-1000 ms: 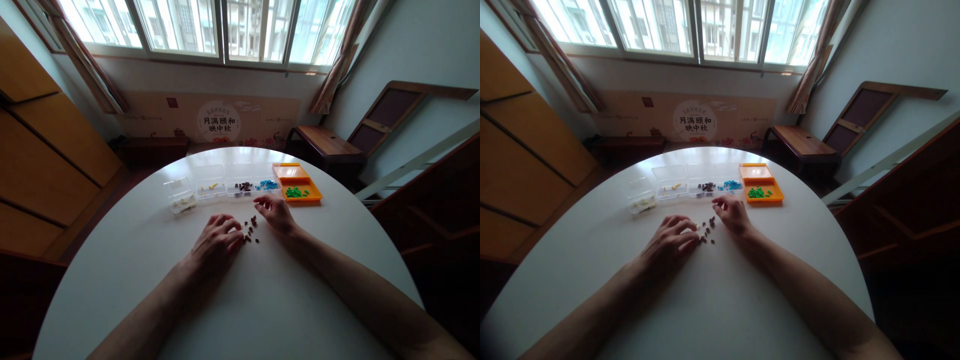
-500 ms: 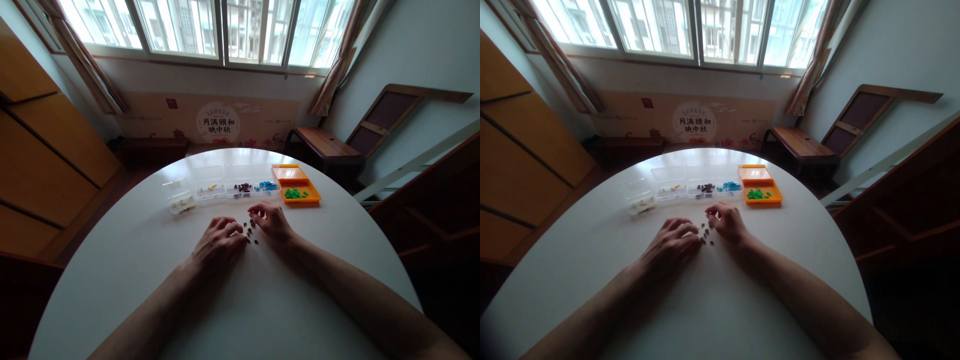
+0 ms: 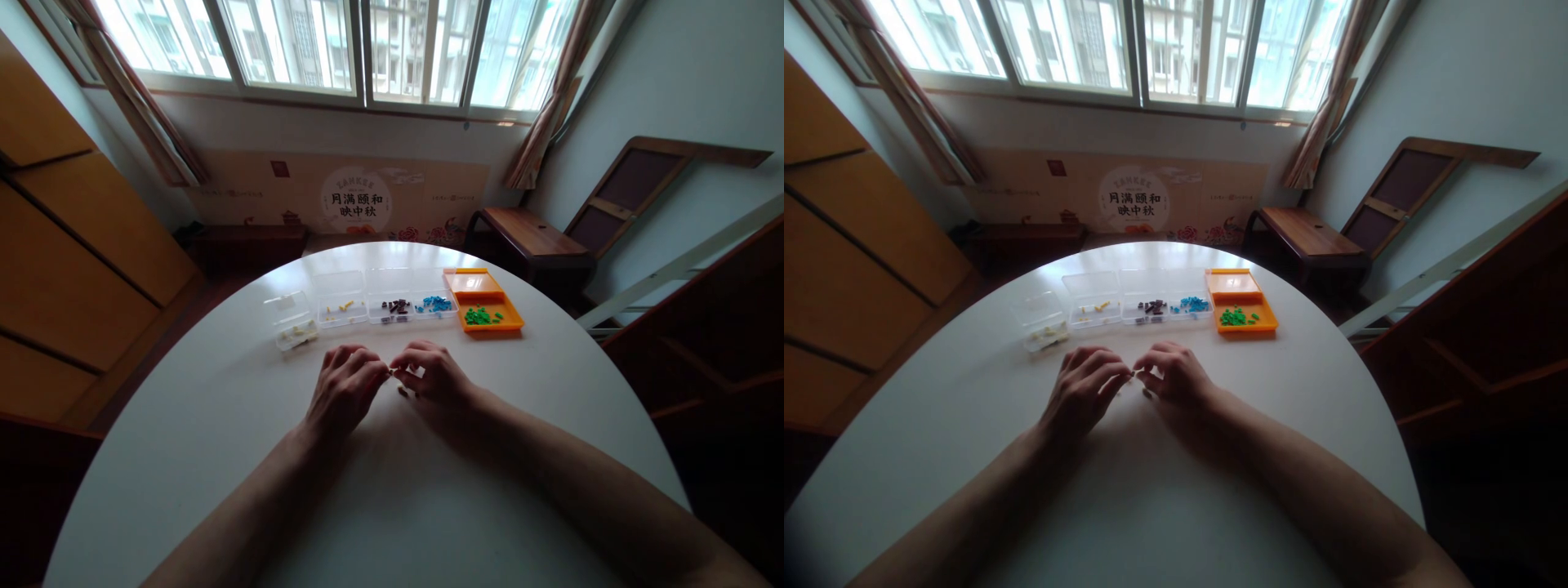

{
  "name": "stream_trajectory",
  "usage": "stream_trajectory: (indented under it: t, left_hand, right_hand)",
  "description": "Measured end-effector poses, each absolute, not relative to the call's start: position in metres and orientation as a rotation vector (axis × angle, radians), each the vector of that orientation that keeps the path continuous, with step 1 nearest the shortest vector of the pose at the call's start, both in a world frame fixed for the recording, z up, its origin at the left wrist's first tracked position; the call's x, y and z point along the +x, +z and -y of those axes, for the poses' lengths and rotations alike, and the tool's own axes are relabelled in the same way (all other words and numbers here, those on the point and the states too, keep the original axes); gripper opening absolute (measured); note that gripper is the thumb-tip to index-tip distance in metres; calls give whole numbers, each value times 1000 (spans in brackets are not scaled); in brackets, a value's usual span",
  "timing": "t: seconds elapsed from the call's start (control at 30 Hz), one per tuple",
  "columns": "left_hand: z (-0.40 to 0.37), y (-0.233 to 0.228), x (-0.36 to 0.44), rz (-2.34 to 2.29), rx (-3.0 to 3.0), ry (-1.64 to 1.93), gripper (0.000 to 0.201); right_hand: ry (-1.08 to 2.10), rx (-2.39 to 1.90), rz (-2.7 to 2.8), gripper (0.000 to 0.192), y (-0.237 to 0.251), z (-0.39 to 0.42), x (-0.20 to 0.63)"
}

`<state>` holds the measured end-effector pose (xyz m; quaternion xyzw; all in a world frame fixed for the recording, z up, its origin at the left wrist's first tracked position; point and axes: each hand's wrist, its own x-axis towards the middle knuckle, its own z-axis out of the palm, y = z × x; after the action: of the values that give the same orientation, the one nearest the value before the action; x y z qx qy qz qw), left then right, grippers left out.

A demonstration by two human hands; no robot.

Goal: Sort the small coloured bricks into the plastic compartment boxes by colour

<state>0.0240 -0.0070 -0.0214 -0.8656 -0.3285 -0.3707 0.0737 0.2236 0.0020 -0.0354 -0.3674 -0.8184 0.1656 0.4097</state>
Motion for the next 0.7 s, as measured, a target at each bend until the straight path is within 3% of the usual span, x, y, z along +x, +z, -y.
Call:
stream_trajectory:
  t: [0.7]
  left_hand:
    - [6,-23,25,1078,-2606,-1050,13]
  right_hand:
    - [174,-896,2137,12,-35,-2,223]
